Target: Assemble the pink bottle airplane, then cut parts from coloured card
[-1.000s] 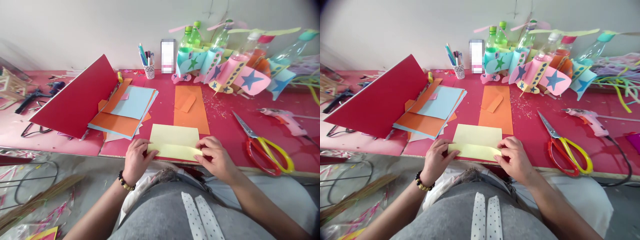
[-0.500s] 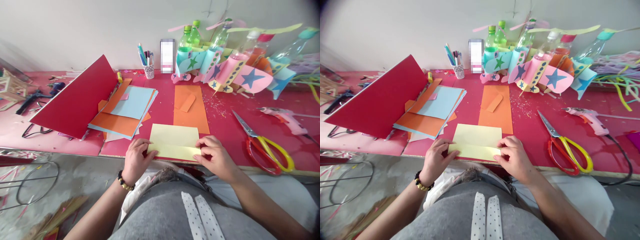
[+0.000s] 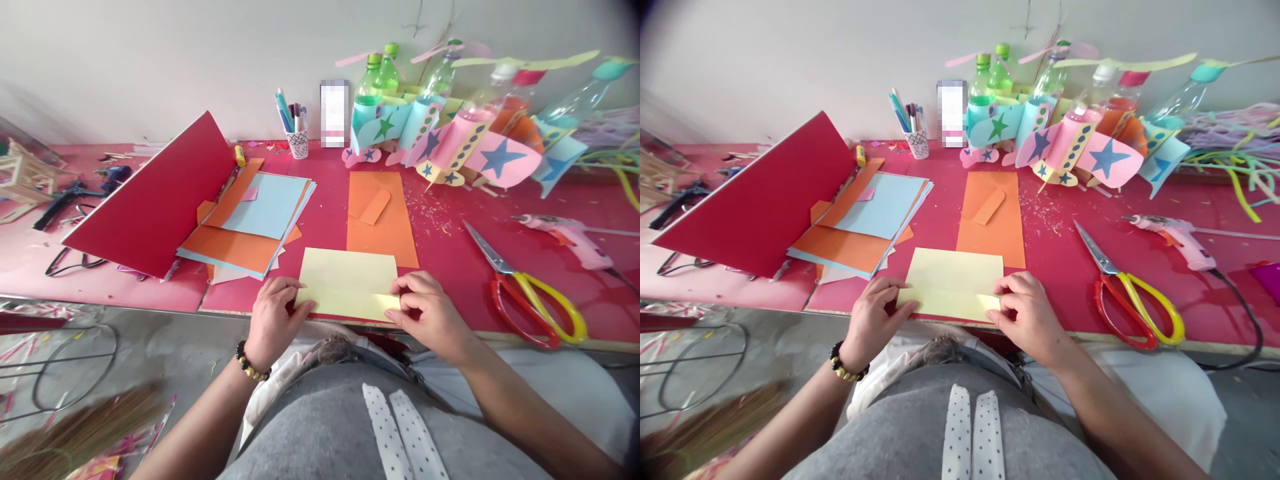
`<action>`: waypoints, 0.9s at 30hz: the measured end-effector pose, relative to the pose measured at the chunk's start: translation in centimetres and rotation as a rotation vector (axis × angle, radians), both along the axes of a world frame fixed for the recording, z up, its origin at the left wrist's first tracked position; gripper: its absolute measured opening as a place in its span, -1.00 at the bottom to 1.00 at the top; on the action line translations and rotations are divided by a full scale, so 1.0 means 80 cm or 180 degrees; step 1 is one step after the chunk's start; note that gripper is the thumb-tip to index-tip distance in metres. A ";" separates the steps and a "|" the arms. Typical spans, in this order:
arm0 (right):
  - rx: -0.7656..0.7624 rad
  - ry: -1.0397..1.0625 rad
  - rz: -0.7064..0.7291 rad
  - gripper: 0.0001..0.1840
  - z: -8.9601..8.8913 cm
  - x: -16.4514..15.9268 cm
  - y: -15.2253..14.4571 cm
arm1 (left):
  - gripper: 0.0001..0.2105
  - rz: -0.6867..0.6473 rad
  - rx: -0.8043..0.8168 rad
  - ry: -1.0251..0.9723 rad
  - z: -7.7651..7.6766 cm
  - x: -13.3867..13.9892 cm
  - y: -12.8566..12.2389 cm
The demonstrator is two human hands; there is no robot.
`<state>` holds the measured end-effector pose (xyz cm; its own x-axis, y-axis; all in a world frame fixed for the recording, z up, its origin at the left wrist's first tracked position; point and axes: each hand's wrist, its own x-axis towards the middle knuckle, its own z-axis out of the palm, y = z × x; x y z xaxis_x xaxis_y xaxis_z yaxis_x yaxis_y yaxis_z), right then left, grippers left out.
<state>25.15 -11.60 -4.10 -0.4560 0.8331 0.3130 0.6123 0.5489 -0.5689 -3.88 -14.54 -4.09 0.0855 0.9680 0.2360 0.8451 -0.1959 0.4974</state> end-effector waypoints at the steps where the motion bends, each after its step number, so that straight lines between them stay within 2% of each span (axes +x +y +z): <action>1: -0.0002 -0.0006 0.0004 -0.64 0.000 0.000 0.000 | -0.66 -0.0001 0.0003 0.0001 0.000 0.000 0.000; 8: -0.0058 -0.0014 0.0050 -0.65 -0.002 0.004 0.001 | -0.73 -0.0054 -0.0037 -0.0093 0.000 -0.004 0.000; 12: -0.0042 0.0079 0.0213 -0.81 0.001 0.008 0.000 | -0.88 -0.0368 -0.0036 -0.0424 -0.001 -0.013 -0.003; 15: 0.0081 0.0218 0.0363 -0.84 0.003 0.010 -0.003 | -0.90 -0.0591 -0.0025 -0.0582 -0.004 -0.018 -0.005; 19: 0.0242 0.0294 0.0458 -0.84 0.002 0.010 -0.007 | -0.93 -0.0660 0.0036 -0.0661 -0.006 -0.020 -0.006; 22: 0.0222 0.0202 0.0491 -0.86 0.001 0.011 -0.008 | -0.95 -0.0746 0.0072 -0.0657 -0.005 -0.022 -0.006; 27: 0.0184 0.0049 0.0527 -0.86 0.001 0.013 -0.008 | -0.88 -0.0891 0.0070 -0.0640 -0.002 -0.027 -0.007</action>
<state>26.21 -12.23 -4.03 -0.5804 0.7273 0.3662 0.5023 0.6737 -0.5421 -6.03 -15.06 -4.25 0.2968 0.9080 0.2957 0.6425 -0.4190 0.6416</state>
